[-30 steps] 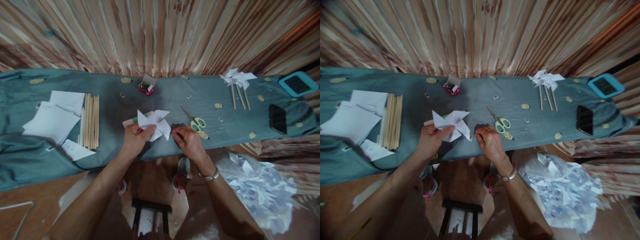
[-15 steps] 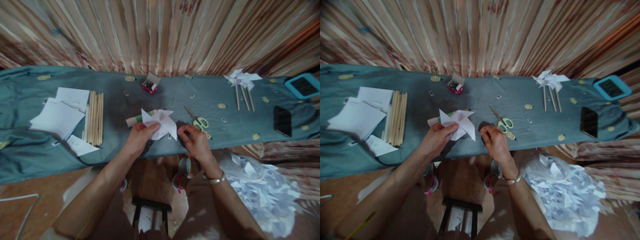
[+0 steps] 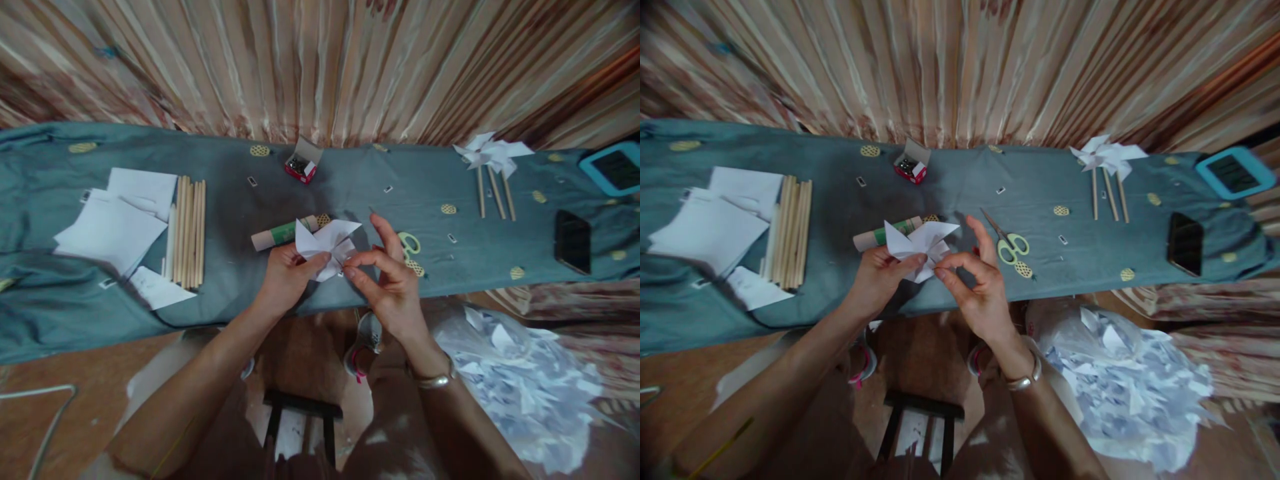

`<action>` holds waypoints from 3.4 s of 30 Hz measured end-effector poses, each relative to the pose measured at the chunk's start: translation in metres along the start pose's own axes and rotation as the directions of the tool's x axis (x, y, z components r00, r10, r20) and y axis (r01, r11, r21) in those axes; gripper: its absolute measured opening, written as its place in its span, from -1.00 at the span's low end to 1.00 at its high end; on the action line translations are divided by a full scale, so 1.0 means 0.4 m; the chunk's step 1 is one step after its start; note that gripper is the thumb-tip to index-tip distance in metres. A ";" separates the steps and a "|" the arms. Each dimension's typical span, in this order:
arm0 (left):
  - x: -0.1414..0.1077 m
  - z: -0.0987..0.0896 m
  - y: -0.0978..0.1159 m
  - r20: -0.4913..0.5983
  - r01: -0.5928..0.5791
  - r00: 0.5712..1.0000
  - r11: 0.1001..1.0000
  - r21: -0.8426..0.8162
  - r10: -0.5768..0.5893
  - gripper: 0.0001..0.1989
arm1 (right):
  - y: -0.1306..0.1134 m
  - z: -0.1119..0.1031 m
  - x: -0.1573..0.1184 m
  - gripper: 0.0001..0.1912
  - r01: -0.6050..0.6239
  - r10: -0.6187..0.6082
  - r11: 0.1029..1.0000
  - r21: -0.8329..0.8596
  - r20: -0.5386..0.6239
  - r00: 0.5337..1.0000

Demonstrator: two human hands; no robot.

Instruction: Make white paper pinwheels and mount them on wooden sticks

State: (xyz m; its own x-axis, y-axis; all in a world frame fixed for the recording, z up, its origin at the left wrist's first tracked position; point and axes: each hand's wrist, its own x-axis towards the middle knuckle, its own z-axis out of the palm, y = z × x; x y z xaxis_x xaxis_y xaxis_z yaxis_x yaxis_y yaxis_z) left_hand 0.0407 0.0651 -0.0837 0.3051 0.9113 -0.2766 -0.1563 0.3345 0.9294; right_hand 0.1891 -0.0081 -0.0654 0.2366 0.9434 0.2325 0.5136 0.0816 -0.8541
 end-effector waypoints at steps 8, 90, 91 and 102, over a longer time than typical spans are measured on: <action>-0.008 0.012 -0.003 0.029 0.016 0.999 1.000 0.015 -0.017 -0.86 | -0.006 0.012 0.005 -0.95 -0.002 0.002 1.000 -0.026 0.004 1.000; -0.007 0.015 -0.009 0.032 0.163 0.986 0.987 0.015 -0.163 -0.76 | 0.015 0.042 0.028 -0.74 -0.551 0.551 0.511 0.659 0.241 0.799; -0.007 0.016 -0.008 0.029 0.163 0.986 0.986 0.020 -0.163 -0.77 | 0.016 0.043 0.028 -0.75 -0.546 0.550 0.513 0.663 0.234 0.801; -0.010 0.026 -0.005 0.026 0.144 0.989 0.987 -0.068 -0.143 -0.76 | 0.015 0.050 0.027 -0.72 -0.525 0.565 0.524 0.671 0.187 0.803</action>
State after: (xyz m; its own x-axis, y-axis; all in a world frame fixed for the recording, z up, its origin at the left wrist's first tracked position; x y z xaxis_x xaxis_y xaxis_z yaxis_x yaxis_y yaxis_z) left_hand 0.0495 0.0582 -0.0819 0.3488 0.8475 -0.4001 -0.1742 0.4781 0.8609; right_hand 0.1784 0.0089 -0.0774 0.3262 0.8642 -0.3831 -0.4081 -0.2368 -0.8817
